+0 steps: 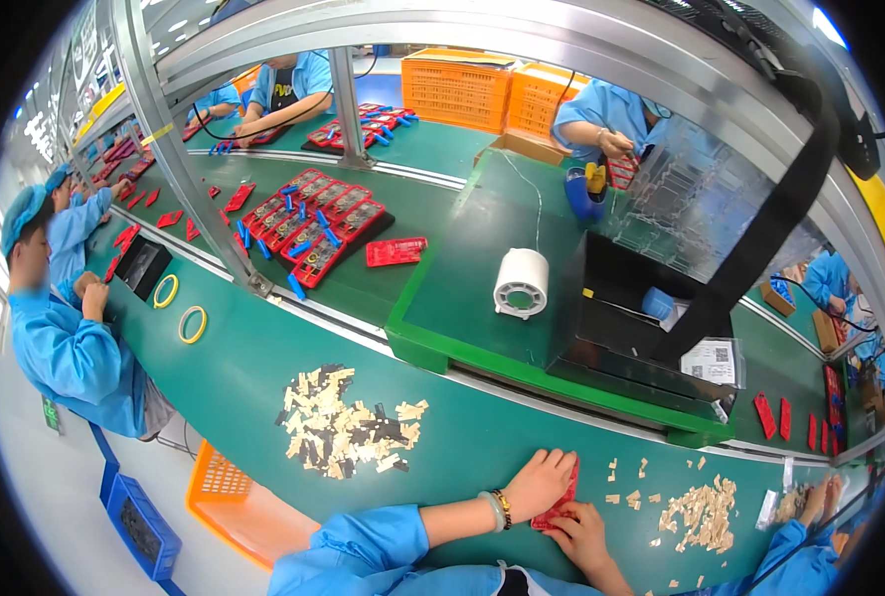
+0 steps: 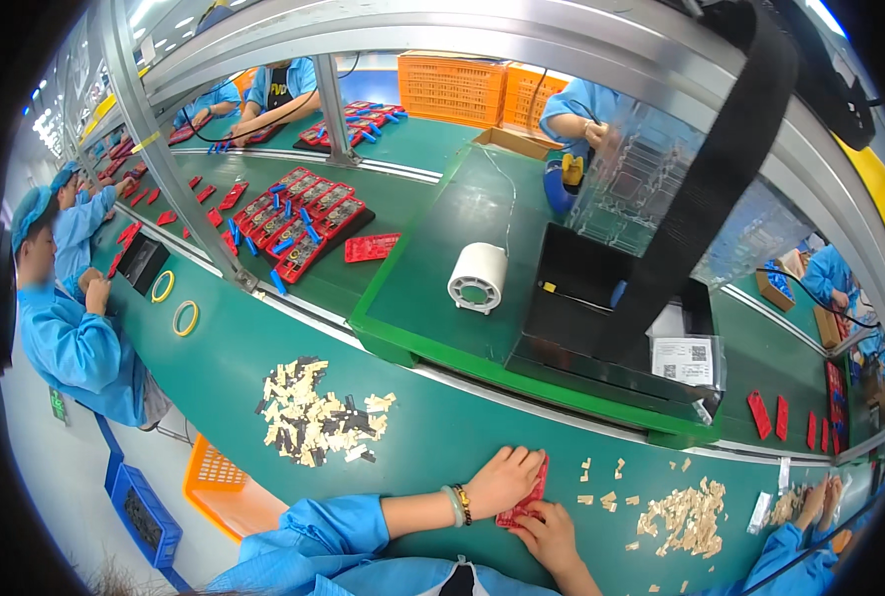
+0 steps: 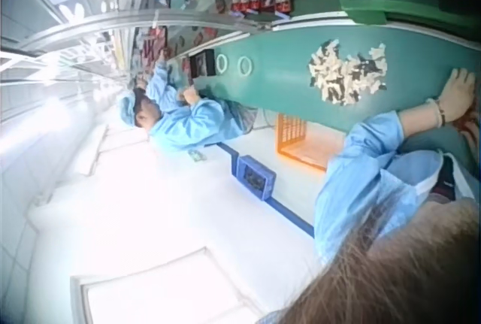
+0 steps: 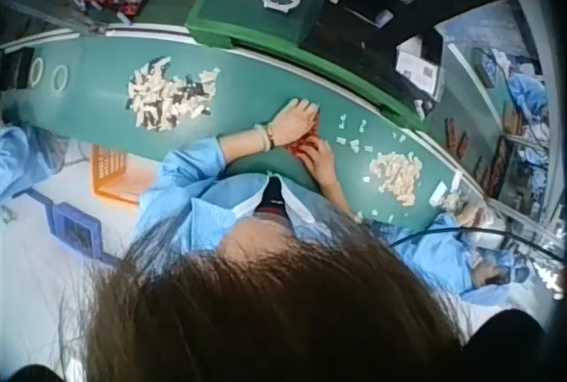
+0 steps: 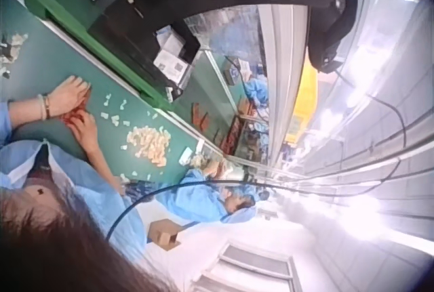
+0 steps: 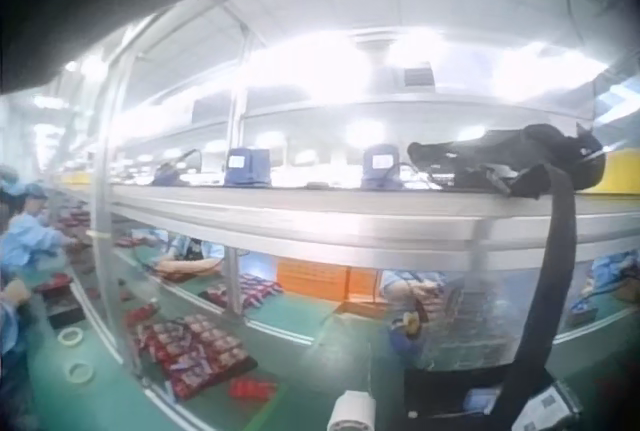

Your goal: Assembling small electronic components into red plastic casings at an assembly line.

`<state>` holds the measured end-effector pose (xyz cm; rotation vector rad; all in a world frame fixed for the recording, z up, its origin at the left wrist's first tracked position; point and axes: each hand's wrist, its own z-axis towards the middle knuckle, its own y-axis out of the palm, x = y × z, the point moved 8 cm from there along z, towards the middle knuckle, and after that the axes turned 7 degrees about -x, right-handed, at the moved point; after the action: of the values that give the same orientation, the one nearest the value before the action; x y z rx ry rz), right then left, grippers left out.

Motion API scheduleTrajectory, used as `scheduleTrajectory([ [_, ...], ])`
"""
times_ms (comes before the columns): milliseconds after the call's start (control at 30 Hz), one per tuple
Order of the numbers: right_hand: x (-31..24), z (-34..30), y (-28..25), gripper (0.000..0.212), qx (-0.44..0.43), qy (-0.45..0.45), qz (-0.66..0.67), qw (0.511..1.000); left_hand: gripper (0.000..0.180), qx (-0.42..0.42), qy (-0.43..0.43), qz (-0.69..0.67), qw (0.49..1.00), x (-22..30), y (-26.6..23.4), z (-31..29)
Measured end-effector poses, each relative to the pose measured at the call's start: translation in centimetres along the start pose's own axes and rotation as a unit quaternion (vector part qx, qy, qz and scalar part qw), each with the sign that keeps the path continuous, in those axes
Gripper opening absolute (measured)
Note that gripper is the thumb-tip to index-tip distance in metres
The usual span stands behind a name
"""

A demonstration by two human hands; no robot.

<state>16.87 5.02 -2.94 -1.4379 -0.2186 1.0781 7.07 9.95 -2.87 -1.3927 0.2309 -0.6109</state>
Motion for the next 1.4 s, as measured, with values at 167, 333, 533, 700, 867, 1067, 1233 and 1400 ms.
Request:
scheduleTrajectory([
  [167, -0.7, 0.1, -0.1, 0.023, -0.012, -0.002, -0.004, 1.0, 0.023, -0.051, 0.022, 0.026, 0.998, 0.5, -0.8, -0.4],
  [333, -1.0, -0.1, -0.1, 0.024, -0.008, -0.009, -0.004, 1.0, 0.027, -0.052, 0.037, 0.03, 0.998, 0.6, 0.1, -0.5],
  [533, 0.1, -0.4, -1.3, 0.024, 0.039, 0.016, 0.052, 0.998, 0.064, 0.028, 0.019, -0.168, 0.985, -0.4, -5.2, -1.4],
  [700, 1.1, 2.1, -3.3, 0.028, 0.078, 0.072, 0.249, 0.963, 0.054, -0.033, 0.121, -0.021, 0.992, 1.7, -6.7, -3.1],
  [867, 4.0, 1.2, -8.0, 0.025, 0.112, 0.091, 0.08, 0.986, 0.044, 0.036, 0.091, 0.071, 0.993, -3.0, -6.8, -2.5],
  [1067, 27.6, -13.1, -18.6, 0.037, 0.384, 0.314, -0.023, 0.868, 0.046, -0.195, -0.21, 0.069, 0.955, -16.0, -2.3, 0.0],
  [1233, 37.2, -14.8, -23.8, 0.053, 0.265, 0.356, -0.34, 0.829, 0.066, -0.029, -0.234, 0.097, 0.967, -12.9, -8.0, -7.1],
  [1400, 40.8, -17.7, -24.0, 0.041, 0.224, 0.486, -0.279, 0.798, 0.079, 0.026, -0.397, 0.084, 0.914, -14.2, -8.9, -15.1],
])
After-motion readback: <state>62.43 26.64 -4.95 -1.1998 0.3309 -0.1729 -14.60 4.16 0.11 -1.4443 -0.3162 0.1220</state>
